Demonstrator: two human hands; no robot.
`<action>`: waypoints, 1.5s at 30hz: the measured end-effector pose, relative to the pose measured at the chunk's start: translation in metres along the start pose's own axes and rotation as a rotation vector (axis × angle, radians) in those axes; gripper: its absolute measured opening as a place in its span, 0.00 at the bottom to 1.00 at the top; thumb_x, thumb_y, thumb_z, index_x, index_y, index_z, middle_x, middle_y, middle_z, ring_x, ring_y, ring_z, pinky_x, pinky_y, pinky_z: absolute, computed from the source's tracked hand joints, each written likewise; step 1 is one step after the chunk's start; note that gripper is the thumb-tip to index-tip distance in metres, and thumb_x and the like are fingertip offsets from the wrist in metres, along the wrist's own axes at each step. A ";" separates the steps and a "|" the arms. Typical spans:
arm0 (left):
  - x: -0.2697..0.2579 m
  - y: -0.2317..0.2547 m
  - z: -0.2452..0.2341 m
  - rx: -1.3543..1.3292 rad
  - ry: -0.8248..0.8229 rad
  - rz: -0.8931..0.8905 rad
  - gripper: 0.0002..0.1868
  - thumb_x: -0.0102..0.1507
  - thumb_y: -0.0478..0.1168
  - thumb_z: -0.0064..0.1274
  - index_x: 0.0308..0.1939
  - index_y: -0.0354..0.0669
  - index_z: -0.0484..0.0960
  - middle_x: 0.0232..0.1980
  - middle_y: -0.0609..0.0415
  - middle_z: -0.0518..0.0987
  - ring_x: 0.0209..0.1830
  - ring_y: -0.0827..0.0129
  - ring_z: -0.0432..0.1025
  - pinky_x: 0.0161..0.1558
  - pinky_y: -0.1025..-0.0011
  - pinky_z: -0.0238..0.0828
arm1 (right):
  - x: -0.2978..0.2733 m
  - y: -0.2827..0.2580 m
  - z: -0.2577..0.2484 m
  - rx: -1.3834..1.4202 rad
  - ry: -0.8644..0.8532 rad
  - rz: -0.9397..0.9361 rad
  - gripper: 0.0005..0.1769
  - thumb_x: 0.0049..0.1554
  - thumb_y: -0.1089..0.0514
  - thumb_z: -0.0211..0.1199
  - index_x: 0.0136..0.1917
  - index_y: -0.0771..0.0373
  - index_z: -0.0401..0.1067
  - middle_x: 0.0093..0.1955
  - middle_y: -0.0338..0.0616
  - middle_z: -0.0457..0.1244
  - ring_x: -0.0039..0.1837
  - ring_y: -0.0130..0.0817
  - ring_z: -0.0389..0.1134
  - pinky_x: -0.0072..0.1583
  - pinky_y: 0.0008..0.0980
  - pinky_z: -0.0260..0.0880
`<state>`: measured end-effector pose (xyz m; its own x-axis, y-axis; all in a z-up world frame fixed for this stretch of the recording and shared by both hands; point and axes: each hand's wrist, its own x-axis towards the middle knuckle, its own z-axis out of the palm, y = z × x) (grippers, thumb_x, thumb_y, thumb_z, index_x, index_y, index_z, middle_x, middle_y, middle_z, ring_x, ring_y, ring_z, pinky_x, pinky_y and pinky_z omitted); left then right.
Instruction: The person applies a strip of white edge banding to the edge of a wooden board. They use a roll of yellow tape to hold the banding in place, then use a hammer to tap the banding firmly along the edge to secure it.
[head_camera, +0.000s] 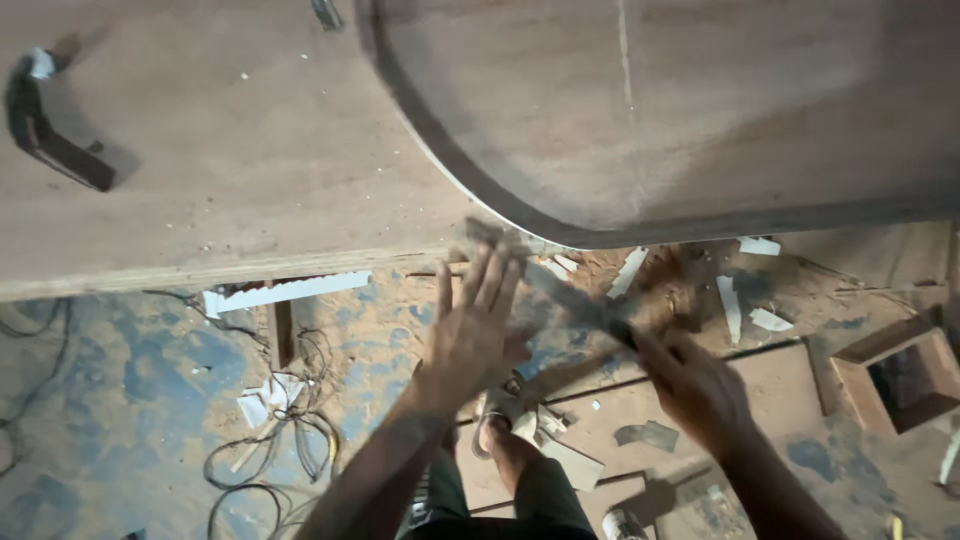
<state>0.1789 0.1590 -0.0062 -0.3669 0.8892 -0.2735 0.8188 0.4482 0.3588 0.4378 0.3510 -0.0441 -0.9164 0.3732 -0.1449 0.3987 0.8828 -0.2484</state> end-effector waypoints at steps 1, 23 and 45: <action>0.013 -0.003 0.001 -0.023 0.045 -0.001 0.62 0.56 0.71 0.58 0.77 0.37 0.45 0.82 0.44 0.41 0.83 0.54 0.33 0.76 0.38 0.24 | 0.010 0.006 0.001 0.014 0.044 -0.030 0.20 0.59 0.53 0.63 0.65 0.44 0.74 0.35 0.40 0.66 0.30 0.31 0.63 0.28 0.33 0.60; 0.056 0.029 -0.003 0.194 -0.150 0.012 0.62 0.57 0.76 0.48 0.77 0.36 0.43 0.82 0.41 0.41 0.83 0.51 0.33 0.74 0.39 0.17 | 0.013 0.044 -0.028 0.124 0.016 0.005 0.23 0.61 0.55 0.61 0.69 0.46 0.70 0.44 0.44 0.70 0.30 0.32 0.67 0.26 0.29 0.64; 0.134 0.066 0.015 0.043 -0.107 -0.020 0.64 0.54 0.72 0.53 0.79 0.38 0.43 0.84 0.44 0.39 0.84 0.51 0.31 0.75 0.42 0.16 | 0.030 0.145 -0.018 0.004 0.068 -0.045 0.25 0.60 0.53 0.62 0.70 0.48 0.70 0.38 0.45 0.67 0.28 0.31 0.64 0.27 0.32 0.62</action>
<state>0.1907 0.3063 -0.0329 -0.3364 0.8639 -0.3748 0.8304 0.4598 0.3145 0.4672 0.4959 -0.0671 -0.9337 0.3516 -0.0679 0.3568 0.8980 -0.2575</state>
